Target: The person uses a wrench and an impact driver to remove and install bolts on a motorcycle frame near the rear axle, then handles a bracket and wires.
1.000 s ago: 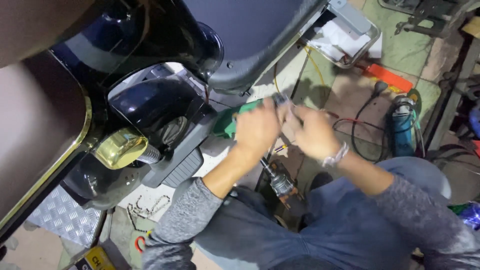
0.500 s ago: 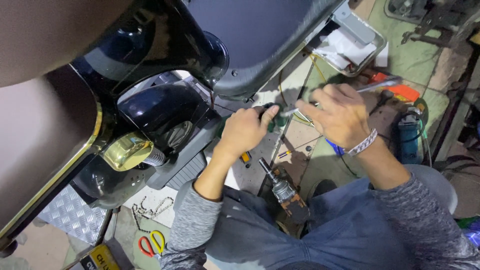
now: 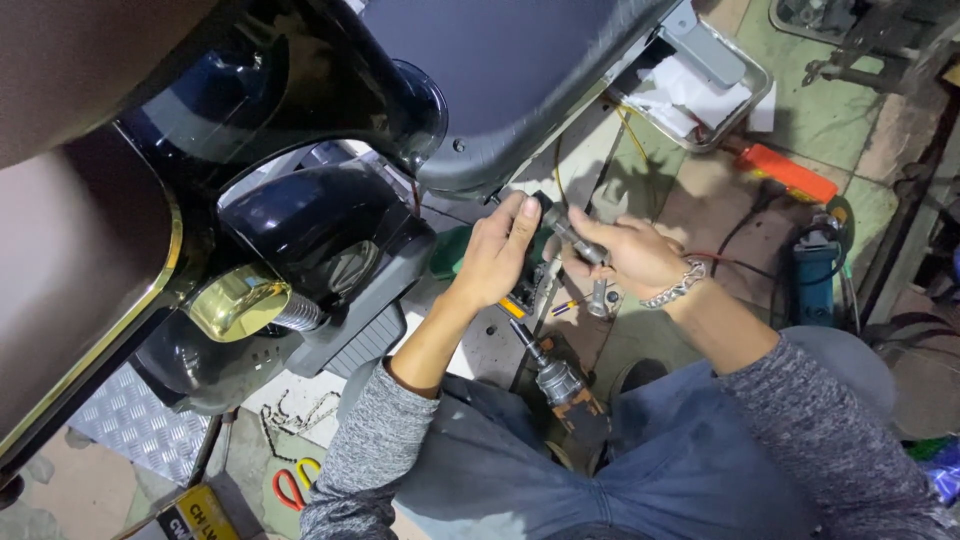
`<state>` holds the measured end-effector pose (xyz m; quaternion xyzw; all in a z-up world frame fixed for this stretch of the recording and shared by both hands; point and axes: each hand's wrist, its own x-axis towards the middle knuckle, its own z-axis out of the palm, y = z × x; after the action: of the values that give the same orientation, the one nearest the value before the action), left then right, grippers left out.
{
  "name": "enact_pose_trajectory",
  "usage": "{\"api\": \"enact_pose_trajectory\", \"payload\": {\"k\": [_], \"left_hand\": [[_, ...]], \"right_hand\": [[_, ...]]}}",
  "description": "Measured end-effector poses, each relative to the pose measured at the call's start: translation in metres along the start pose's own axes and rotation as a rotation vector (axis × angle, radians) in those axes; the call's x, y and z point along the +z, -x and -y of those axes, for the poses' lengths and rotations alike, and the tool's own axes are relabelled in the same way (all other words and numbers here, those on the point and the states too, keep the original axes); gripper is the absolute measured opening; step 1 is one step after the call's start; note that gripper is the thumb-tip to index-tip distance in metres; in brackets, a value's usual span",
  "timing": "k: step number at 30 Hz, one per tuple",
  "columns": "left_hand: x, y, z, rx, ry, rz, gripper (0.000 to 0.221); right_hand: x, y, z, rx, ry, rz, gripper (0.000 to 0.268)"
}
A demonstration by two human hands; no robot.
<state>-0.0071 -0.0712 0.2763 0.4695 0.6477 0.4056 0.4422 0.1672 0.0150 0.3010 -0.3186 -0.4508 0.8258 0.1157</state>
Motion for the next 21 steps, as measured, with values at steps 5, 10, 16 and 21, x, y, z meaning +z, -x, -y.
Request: {"api": "enact_pose_trajectory", "payload": {"k": [5,10,16,21], "left_hand": [[0.001,-0.003,-0.003,-0.016,-0.007,-0.027,0.056],[0.004,-0.007,0.002,-0.012,0.057,-0.047,0.054],[0.014,0.004,-0.008,-0.063,0.068,0.019,0.053],[0.022,0.001,-0.002,-0.244,0.154,0.004,0.067]], "right_hand": [[-0.003,-0.009,-0.029,-0.215,0.350,-0.271,0.033],[0.003,-0.005,-0.022,-0.438,0.454,-0.415,0.030],[-0.002,0.001,-0.013,0.059,-0.093,0.046,0.071],[-0.026,-0.013,-0.051,-0.399,0.725,-0.452,0.033]]}}
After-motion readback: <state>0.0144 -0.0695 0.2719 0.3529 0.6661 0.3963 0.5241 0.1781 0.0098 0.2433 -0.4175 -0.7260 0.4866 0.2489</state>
